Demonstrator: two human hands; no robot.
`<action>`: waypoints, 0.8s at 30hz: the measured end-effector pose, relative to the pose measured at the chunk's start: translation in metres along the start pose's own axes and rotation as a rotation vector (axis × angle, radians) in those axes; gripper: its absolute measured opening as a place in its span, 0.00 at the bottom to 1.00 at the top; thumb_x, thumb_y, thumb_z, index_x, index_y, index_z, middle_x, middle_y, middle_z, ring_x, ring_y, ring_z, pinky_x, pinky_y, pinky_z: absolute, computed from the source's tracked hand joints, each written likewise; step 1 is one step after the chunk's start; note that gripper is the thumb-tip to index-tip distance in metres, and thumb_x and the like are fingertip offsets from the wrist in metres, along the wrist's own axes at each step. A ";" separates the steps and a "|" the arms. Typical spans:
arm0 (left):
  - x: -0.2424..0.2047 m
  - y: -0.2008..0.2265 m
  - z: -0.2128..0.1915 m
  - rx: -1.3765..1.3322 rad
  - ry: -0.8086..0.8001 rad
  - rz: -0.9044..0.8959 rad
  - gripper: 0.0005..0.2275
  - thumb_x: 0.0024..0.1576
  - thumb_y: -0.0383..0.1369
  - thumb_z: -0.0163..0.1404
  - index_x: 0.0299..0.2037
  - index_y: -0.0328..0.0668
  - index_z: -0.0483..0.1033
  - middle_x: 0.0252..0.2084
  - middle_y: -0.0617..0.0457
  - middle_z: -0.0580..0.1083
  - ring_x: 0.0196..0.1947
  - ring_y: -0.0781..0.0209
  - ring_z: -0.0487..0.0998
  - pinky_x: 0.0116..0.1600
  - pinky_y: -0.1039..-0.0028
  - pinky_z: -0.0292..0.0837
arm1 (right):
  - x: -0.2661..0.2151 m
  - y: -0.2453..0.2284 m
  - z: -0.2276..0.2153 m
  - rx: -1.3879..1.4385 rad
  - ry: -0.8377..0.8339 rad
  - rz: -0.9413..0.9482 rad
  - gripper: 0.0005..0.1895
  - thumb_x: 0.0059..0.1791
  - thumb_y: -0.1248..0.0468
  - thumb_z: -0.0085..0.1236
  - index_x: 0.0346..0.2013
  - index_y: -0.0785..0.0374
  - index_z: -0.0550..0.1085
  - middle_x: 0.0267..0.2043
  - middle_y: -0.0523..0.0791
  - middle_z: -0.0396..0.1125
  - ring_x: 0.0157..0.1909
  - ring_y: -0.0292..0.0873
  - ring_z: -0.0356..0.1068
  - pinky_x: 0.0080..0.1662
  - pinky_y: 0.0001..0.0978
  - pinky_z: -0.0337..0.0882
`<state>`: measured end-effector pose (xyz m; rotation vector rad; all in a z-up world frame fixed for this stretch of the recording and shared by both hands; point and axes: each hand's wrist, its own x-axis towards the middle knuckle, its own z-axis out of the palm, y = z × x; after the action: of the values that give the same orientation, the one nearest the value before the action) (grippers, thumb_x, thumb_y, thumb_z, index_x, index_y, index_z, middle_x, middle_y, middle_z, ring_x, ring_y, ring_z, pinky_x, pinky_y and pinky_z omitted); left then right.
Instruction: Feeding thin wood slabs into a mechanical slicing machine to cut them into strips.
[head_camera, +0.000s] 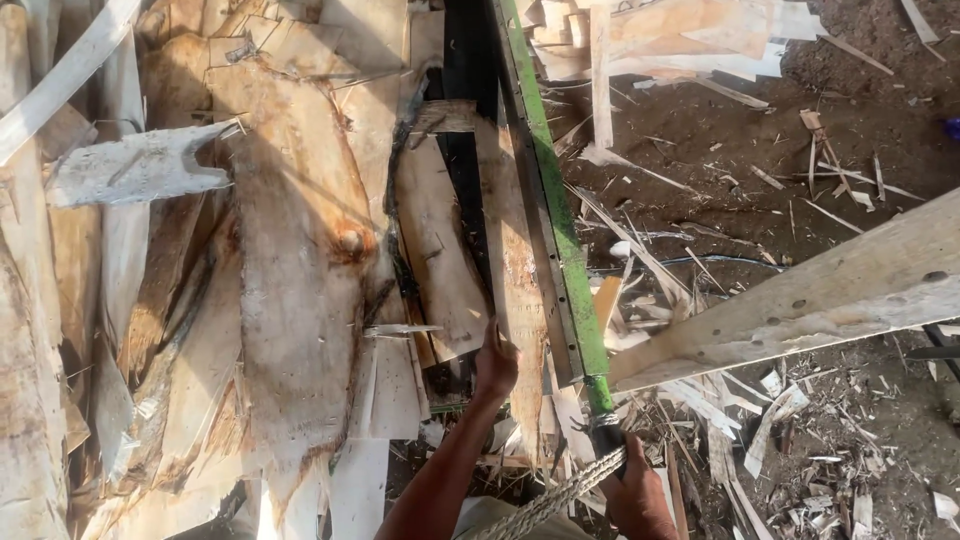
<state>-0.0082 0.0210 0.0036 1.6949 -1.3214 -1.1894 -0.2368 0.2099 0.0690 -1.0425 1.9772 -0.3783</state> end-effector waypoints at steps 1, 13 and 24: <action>0.001 -0.001 0.001 0.005 -0.004 -0.001 0.32 0.62 0.25 0.46 0.76 0.46 0.45 0.36 0.48 0.80 0.30 0.64 0.79 0.37 0.73 0.77 | -0.015 -0.022 -0.010 0.004 -0.001 0.004 0.37 0.45 0.64 0.51 0.69 0.49 0.54 0.20 0.51 0.74 0.19 0.48 0.76 0.26 0.41 0.78; 0.001 -0.008 0.002 -0.164 -0.072 -0.183 0.35 0.60 0.22 0.46 0.77 0.49 0.43 0.25 0.53 0.72 0.20 0.68 0.69 0.23 0.78 0.70 | -0.015 -0.046 0.003 0.014 -0.058 0.215 0.29 0.55 0.60 0.51 0.70 0.45 0.58 0.25 0.56 0.75 0.21 0.48 0.72 0.24 0.42 0.72; 0.024 -0.006 -0.005 -0.213 -0.017 -0.063 0.29 0.58 0.22 0.46 0.73 0.34 0.55 0.43 0.43 0.75 0.26 0.72 0.73 0.26 0.81 0.76 | 0.036 0.061 0.051 -0.099 0.002 -0.138 0.34 0.46 0.70 0.42 0.69 0.58 0.55 0.35 0.57 0.75 0.37 0.57 0.77 0.40 0.50 0.79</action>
<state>-0.0003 -0.0009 -0.0058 1.5856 -1.1143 -1.3335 -0.2391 0.2247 -0.0172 -1.2461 1.9482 -0.3590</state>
